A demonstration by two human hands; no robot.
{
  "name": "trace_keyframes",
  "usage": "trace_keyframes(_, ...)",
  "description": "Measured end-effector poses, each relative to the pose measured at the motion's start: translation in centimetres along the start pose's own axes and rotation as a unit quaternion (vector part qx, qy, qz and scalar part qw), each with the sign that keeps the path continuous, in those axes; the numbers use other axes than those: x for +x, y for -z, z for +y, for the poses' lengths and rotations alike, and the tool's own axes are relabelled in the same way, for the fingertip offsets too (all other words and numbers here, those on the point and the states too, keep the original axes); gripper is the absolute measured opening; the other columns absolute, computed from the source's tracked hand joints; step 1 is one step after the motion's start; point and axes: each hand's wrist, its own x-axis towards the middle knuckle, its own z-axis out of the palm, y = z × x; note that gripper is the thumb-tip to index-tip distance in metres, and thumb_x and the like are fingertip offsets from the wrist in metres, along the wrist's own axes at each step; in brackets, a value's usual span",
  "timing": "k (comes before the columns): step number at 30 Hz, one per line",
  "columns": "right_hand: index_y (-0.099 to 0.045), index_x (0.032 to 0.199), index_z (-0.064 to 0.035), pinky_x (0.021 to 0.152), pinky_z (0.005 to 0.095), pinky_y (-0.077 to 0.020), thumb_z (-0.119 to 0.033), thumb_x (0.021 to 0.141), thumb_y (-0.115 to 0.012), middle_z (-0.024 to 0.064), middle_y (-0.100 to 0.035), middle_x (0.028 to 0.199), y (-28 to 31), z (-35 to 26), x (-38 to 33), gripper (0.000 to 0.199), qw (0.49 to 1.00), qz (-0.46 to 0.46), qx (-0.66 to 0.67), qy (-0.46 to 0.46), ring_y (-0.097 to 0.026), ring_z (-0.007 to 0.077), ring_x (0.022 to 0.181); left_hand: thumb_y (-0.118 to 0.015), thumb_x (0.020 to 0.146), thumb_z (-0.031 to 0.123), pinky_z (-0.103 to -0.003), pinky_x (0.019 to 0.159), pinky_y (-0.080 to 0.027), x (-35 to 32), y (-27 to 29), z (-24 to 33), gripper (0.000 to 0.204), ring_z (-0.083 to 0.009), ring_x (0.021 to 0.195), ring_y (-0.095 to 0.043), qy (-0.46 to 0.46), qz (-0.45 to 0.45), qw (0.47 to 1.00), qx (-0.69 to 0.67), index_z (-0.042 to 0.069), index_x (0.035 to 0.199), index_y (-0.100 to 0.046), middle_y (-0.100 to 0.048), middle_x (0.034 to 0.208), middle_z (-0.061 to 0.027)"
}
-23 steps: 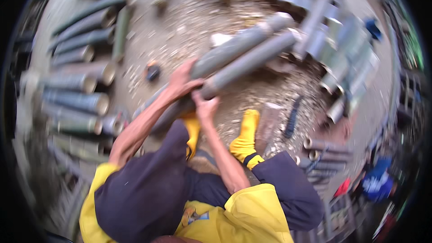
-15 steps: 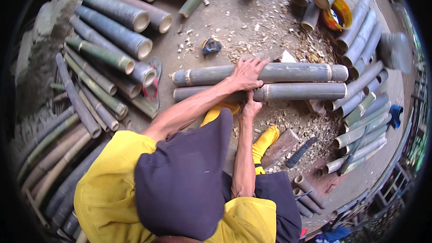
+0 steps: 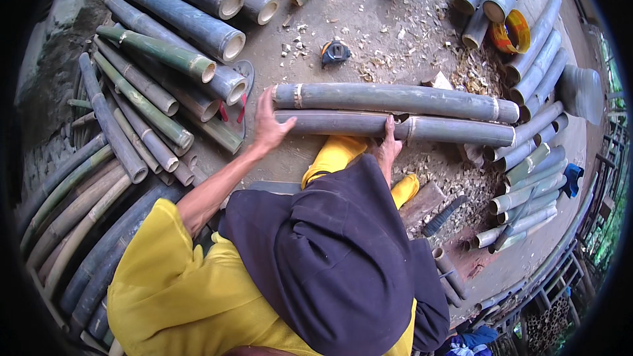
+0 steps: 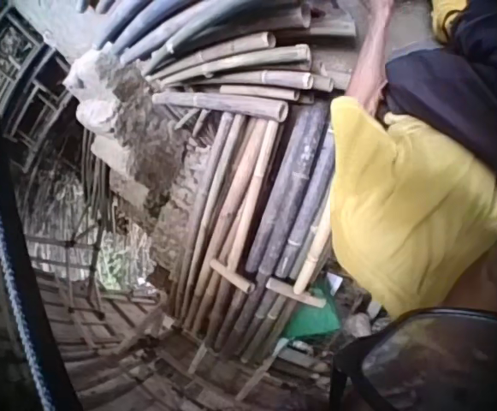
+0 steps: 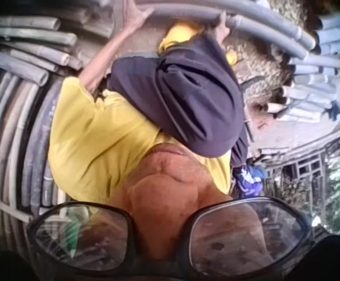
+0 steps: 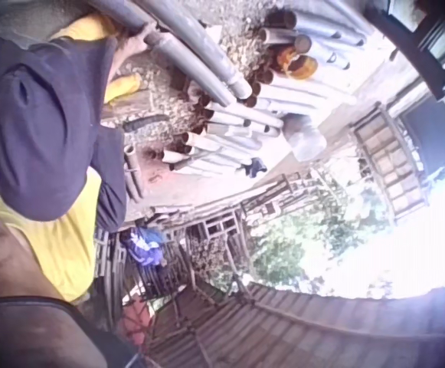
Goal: The person prepares bamboo poles by striking them with a wooden mallet and a blade, then uses a small knife to carve out sections and smooth the edges.
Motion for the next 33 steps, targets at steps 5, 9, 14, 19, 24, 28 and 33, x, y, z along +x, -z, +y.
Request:
trace_keyframes(5, -0.044, 0.124, -0.0045, 0.074, 0.0344, -0.0476, -0.022, 0.069, -0.075, 0.0187, -0.049, 0.118, 2.6, -0.1, 0.2, 0.066, 0.929, 0.177, -0.233, 0.228, -0.057, 0.0248, 0.093, -0.087, 0.057, 0.021, -0.038, 0.109, -0.028, -2.5, -0.8, -3.5, 0.118, -0.0295, 0.131, -0.035, 0.065, -0.127, 0.954, -0.265, -0.002, 0.144, -0.011, -0.033, 0.143, -0.0217)
trace_keyframes(9, -0.038, 0.136, -0.0174, 0.103, 0.0522, -0.0315, -0.005, 0.059, -0.066, 0.0162, -0.031, 0.138, -1.9, -6.8, -4.3, 0.082, 0.588, -0.03, -0.63, 0.506, -0.034, 0.0338, 0.125, -0.087, 0.057, 0.029, -0.037, 0.108, -0.028, -3.7, -2.1, -4.6, 0.116, -0.0281, 0.13, -0.037, 0.084, -0.073, 0.954, -0.277, -0.001, 0.144, -0.016, -0.035, 0.142, -0.0211)
trace_keyframes(14, -0.023, 0.144, -0.0318, 0.106, 0.065, -0.0211, -0.013, 0.049, -0.085, 0.0052, -0.023, 0.148, -3.4, -8.9, -1.5, 0.115, 0.344, -0.218, -0.814, 0.414, -0.019, 0.0341, 0.137, -0.084, 0.062, 0.038, -0.038, 0.102, -0.035, -2.7, -1.5, -5.9, 0.094, -0.0307, 0.123, -0.044, 0.067, -0.03, 0.967, -0.244, -0.002, 0.135, -0.039, -0.045, 0.133, -0.0227)
trace_keyframes(19, -0.028, 0.142, -0.0301, 0.103, 0.0645, -0.026, -0.012, 0.049, -0.085, 0.0062, -0.03, 0.145, -3.9, -9.2, -1.3, 0.111, 0.354, -0.215, -0.807, 0.42, -0.025, 0.0351, 0.134, -0.085, 0.06, 0.038, -0.038, 0.103, -0.034, -1.9, -0.8, -5.7, 0.094, -0.0311, 0.122, -0.045, 0.122, -0.059, 0.971, -0.197, -0.003, 0.132, -0.041, -0.047, 0.13, -0.0222)
trace_keyframes(24, -0.05, 0.127, -0.0205, 0.098, 0.0626, -0.0284, -0.003, 0.066, -0.064, 0.01, -0.043, 0.133, -2.5, -9.4, -0.6, 0.065, 0.405, -0.193, -0.747, 0.49, -0.036, 0.035, 0.125, -0.083, 0.06, 0.02, -0.043, 0.106, -0.027, -2.4, -1.0, -1.6, 0.087, -0.0318, 0.121, -0.037, -0.062, 0.084, 0.994, -0.02, 0.001, 0.133, -0.038, -0.041, 0.128, -0.0158)
trace_keyframes(28, -0.047, 0.129, -0.0214, 0.1, 0.0658, -0.0248, -0.017, 0.069, -0.066, 0.0099, -0.042, 0.134, -2.9, -9.0, 0.5, 0.063, 0.4, -0.187, -0.757, 0.482, -0.032, 0.0338, 0.13, -0.084, 0.052, 0.032, -0.052, 0.108, -0.021, 1.9, -1.8, 7.0, 0.109, -0.0351, 0.132, -0.027, -0.234, -0.075, 0.965, 0.094, 0.007, 0.141, -0.027, -0.029, 0.143, -0.0169)
trace_keyframes(33, -0.048, 0.13, -0.0211, 0.101, 0.0689, -0.0215, -0.022, 0.07, -0.066, 0.01, -0.042, 0.135, -1.2, -8.3, 0.9, 0.063, 0.447, -0.183, -0.721, 0.496, -0.03, 0.0342, 0.133, -0.085, 0.036, 0.049, -0.056, 0.105, -0.022, 4.4, -9.2, 12.9, 0.135, -0.033, 0.132, -0.028, -0.256, -0.244, 0.894, 0.275, 0.009, 0.145, -0.016, -0.03, 0.143, -0.014)
